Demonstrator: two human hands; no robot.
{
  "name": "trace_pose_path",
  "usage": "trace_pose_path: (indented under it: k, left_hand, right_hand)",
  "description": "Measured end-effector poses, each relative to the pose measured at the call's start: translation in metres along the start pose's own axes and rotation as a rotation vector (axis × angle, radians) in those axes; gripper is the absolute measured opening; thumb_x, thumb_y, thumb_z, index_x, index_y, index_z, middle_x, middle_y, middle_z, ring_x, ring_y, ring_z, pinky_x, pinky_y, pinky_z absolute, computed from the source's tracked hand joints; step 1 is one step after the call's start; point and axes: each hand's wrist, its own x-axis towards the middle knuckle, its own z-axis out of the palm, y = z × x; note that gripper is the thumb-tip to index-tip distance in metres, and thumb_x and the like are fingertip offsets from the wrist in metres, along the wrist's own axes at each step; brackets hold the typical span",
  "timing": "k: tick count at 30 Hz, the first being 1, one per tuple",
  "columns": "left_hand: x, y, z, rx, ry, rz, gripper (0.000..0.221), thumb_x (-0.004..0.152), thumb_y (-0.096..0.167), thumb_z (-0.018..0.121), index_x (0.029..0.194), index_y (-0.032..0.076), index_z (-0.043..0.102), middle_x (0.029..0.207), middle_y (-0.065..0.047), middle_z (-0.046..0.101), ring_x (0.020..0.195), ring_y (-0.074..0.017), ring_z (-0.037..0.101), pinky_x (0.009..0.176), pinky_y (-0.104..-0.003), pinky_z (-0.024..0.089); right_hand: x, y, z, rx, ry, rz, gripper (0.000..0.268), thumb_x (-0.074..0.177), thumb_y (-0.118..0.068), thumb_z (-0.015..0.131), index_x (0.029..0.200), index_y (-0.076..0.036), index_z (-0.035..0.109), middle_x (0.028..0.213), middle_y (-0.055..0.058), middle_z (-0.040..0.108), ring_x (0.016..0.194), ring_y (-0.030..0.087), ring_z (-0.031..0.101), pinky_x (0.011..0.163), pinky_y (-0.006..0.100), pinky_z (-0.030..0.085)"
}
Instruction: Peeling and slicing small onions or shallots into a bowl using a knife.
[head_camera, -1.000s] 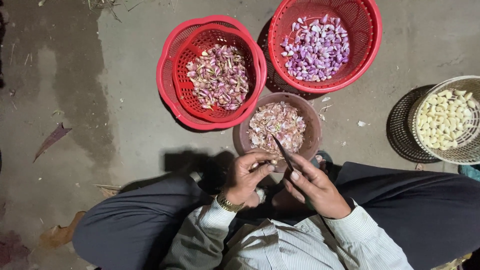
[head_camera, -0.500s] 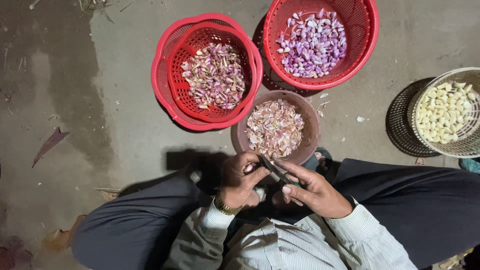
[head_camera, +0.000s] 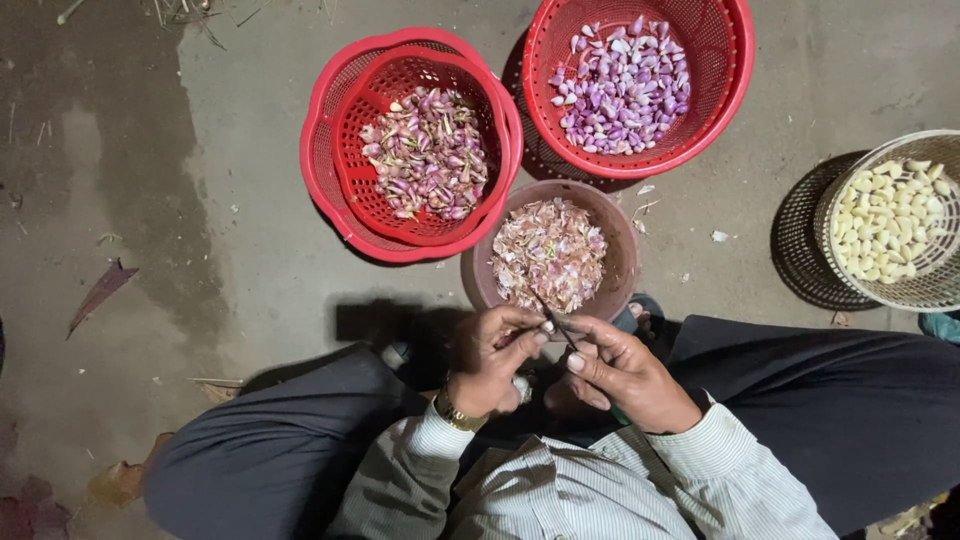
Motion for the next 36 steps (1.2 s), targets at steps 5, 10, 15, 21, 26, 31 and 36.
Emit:
trace_pose_path:
  k: [5,10,15,21,26,31,36]
  left_hand:
    - [0.000,-0.012,-0.004,-0.026,-0.019,-0.022,0.025,0.077,0.010,0.089,0.091,-0.001,0.072,0.085,-0.018,0.074,0.072,-0.0249,0.073,0.062,-0.033,0.058]
    - [-0.005,-0.012,-0.004,-0.243,0.007,-0.225,0.022,0.085,0.011,0.081,0.097,-0.004,0.068,0.084,-0.020,0.072,0.067,-0.0184,0.065,0.056,-0.029,0.054]
    - [0.000,-0.012,-0.005,-0.482,0.136,-0.374,0.020,0.080,0.009,0.078,0.090,-0.003,0.065,0.091,-0.020,0.073,0.075,-0.0236,0.073,0.049,-0.021,0.053]
    - [-0.004,-0.011,0.001,-0.513,0.146,-0.365,0.024,0.079,0.003,0.082,0.084,-0.002,0.060,0.086,-0.018,0.069,0.077,-0.0234,0.073,0.050,-0.021,0.057]
    - [-0.001,0.004,-0.006,-0.223,0.082,-0.456,0.033,0.075,0.011,0.091,0.091,-0.005,0.067,0.076,-0.020,0.070,0.060,-0.0150,0.059,0.041,-0.022,0.049]
    - [0.005,0.030,-0.010,-0.017,0.107,-0.234,0.022,0.073,0.008,0.090,0.085,0.003,0.072,0.072,-0.013,0.072,0.057,-0.0102,0.055,0.043,-0.019,0.045]
    - [0.009,0.030,-0.009,0.289,0.069,0.179,0.018,0.074,0.012,0.091,0.078,0.017,0.073,0.077,0.002,0.075,0.065,-0.0132,0.070,0.056,-0.021,0.053]
  right_hand:
    - [0.001,0.000,0.004,-0.016,0.043,-0.002,0.045,0.095,0.005,0.058,0.140,0.003,0.054,0.057,0.020,0.064,0.037,0.013,0.049,0.039,0.025,0.046]
    - [0.001,-0.003,0.008,0.059,0.092,-0.013,0.043,0.096,0.004,0.057,0.139,0.005,0.055,0.055,0.018,0.061,0.036,0.012,0.048,0.037,0.024,0.045]
    - [0.000,-0.008,0.010,0.135,0.159,-0.025,0.039,0.098,0.002,0.055,0.136,0.002,0.055,0.055,0.017,0.058,0.035,0.013,0.046,0.034,0.023,0.043]
    - [-0.003,-0.001,0.006,0.086,-0.026,-0.007,0.054,0.096,0.006,0.056,0.149,0.003,0.045,0.063,0.014,0.058,0.040,0.014,0.051,0.040,0.024,0.049]
    - [0.000,-0.009,0.009,-0.055,-0.046,-0.018,0.054,0.096,0.007,0.056,0.148,0.004,0.045,0.061,0.015,0.060,0.041,0.013,0.053,0.039,0.023,0.049]
    - [-0.001,-0.009,0.006,-0.118,-0.085,-0.015,0.055,0.097,0.003,0.057,0.150,0.000,0.043,0.061,0.017,0.064,0.040,0.012,0.054,0.043,0.024,0.049]
    - [0.001,-0.003,0.005,-0.101,-0.030,0.003,0.051,0.096,0.003,0.058,0.146,0.002,0.047,0.057,0.019,0.063,0.037,0.014,0.053,0.041,0.026,0.048]
